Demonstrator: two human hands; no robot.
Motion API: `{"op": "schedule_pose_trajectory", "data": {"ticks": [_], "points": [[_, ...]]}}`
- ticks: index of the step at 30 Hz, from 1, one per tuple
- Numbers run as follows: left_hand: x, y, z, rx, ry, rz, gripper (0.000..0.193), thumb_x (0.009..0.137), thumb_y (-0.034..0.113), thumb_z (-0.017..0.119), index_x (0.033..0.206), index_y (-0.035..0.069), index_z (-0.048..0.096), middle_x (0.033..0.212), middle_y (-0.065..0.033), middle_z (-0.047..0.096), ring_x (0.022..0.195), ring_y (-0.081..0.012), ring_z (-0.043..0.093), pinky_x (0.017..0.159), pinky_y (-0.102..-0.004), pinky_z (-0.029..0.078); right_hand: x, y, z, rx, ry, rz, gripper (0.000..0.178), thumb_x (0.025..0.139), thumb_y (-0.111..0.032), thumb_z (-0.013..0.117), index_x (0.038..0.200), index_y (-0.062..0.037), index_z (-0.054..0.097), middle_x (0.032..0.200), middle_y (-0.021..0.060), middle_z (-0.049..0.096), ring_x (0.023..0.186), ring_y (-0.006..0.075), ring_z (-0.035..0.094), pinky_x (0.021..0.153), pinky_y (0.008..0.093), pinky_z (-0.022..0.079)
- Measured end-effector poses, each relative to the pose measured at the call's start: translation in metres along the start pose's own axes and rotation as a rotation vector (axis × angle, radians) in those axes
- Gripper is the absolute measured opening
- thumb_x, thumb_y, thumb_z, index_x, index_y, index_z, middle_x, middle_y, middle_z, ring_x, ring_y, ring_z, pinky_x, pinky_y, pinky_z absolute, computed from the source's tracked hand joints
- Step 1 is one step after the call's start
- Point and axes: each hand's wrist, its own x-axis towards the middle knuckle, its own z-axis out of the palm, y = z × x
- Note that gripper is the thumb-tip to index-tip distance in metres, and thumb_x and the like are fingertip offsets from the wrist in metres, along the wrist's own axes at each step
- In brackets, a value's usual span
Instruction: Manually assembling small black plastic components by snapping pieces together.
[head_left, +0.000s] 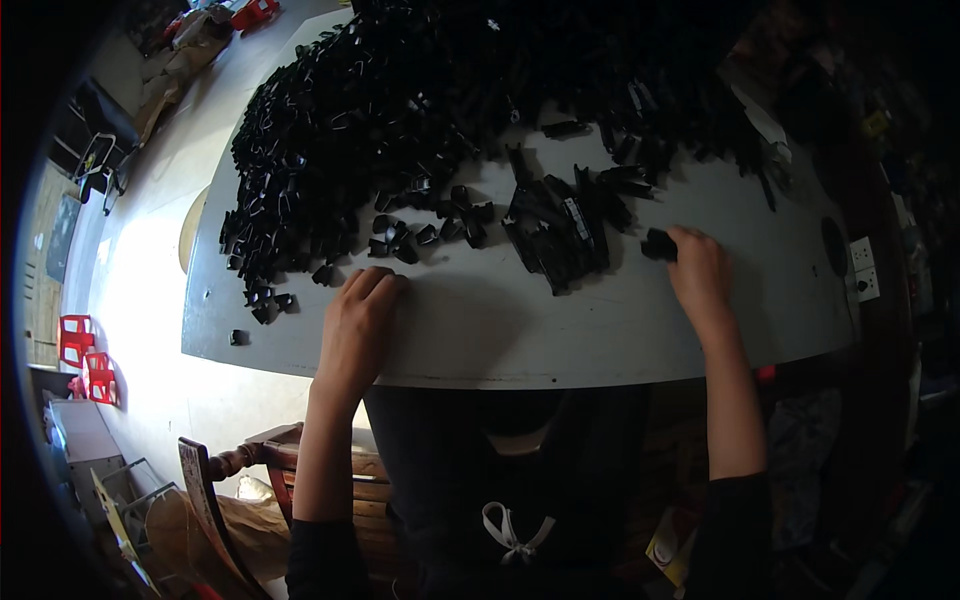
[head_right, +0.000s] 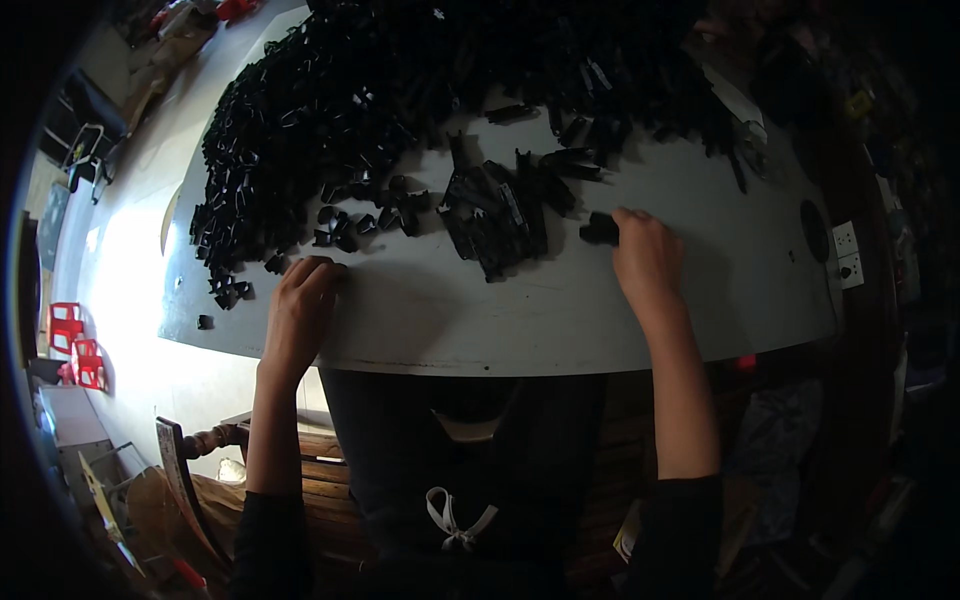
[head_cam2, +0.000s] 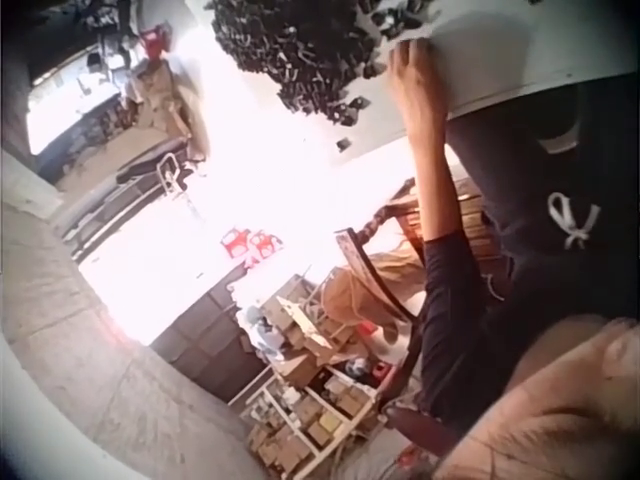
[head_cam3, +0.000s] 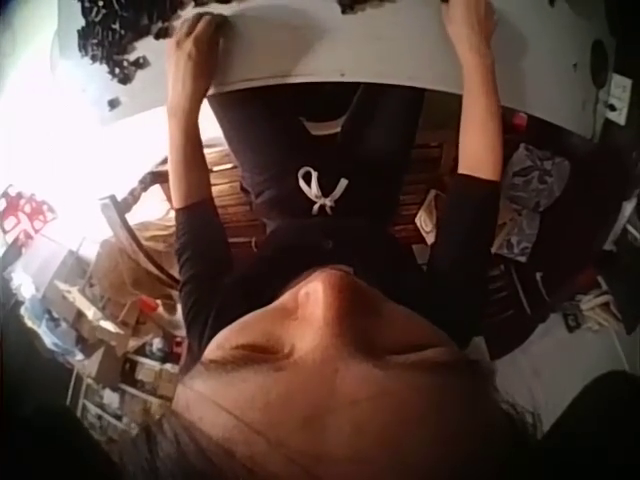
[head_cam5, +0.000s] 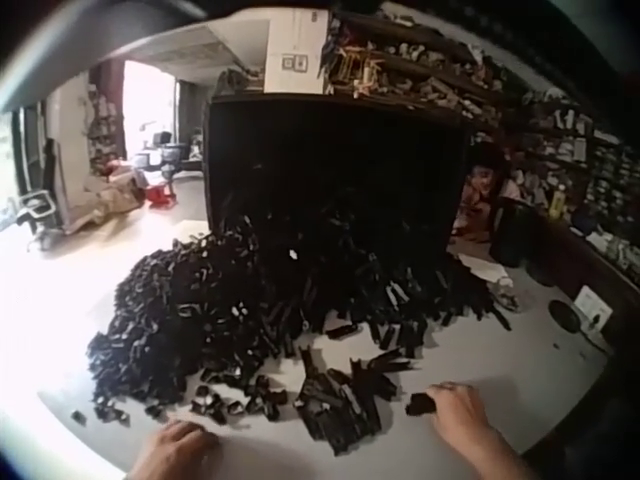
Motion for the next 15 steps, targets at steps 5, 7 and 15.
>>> {"op": "schedule_pose_trajectory", "data": {"ticks": [5,7,15], "points": [[-0.012,0.022,0.002,-0.224,0.055,-0.056,0.012,0.073,-0.005,0.066,0.083,0.002,0.064,0.092,-0.0113,0.064,0.083,-0.0272,0.065,0.073,-0.0343,0.052,-0.053,-0.018,-0.013,0.177,-0.017,-0.078,0.033,0.069,0.007,0.069,0.1,-0.0025,0.066,0.099,0.0144,0.065,0.089,0.0286,0.066,0.074,0.0359,0.054],[-0.02,0.035,-0.002,-0.224,0.093,-0.028,0.013,0.072,-0.005,0.068,0.081,0.002,0.064,0.092,-0.011,0.066,0.084,-0.0267,0.066,0.073,-0.0346,0.052,-0.073,-0.048,-0.027,0.312,0.026,-0.233,0.029,0.066,0.008,0.071,0.094,-0.0017,0.066,0.105,0.0128,0.063,0.091,0.0264,0.065,0.073,0.0348,0.054],[-0.033,0.094,-0.012,-0.617,-0.018,0.036,0.016,0.068,-0.005,0.073,0.081,0.003,0.066,0.098,-0.0092,0.068,0.084,-0.021,0.068,0.07,-0.0292,0.054,-0.11,-0.092,-0.035,0.596,-0.054,-0.539,0.029,0.072,-0.015,0.073,0.093,0.0024,0.063,0.078,0.0116,0.064,0.07,0.0284,0.067,0.06,0.0342,0.054]]}}
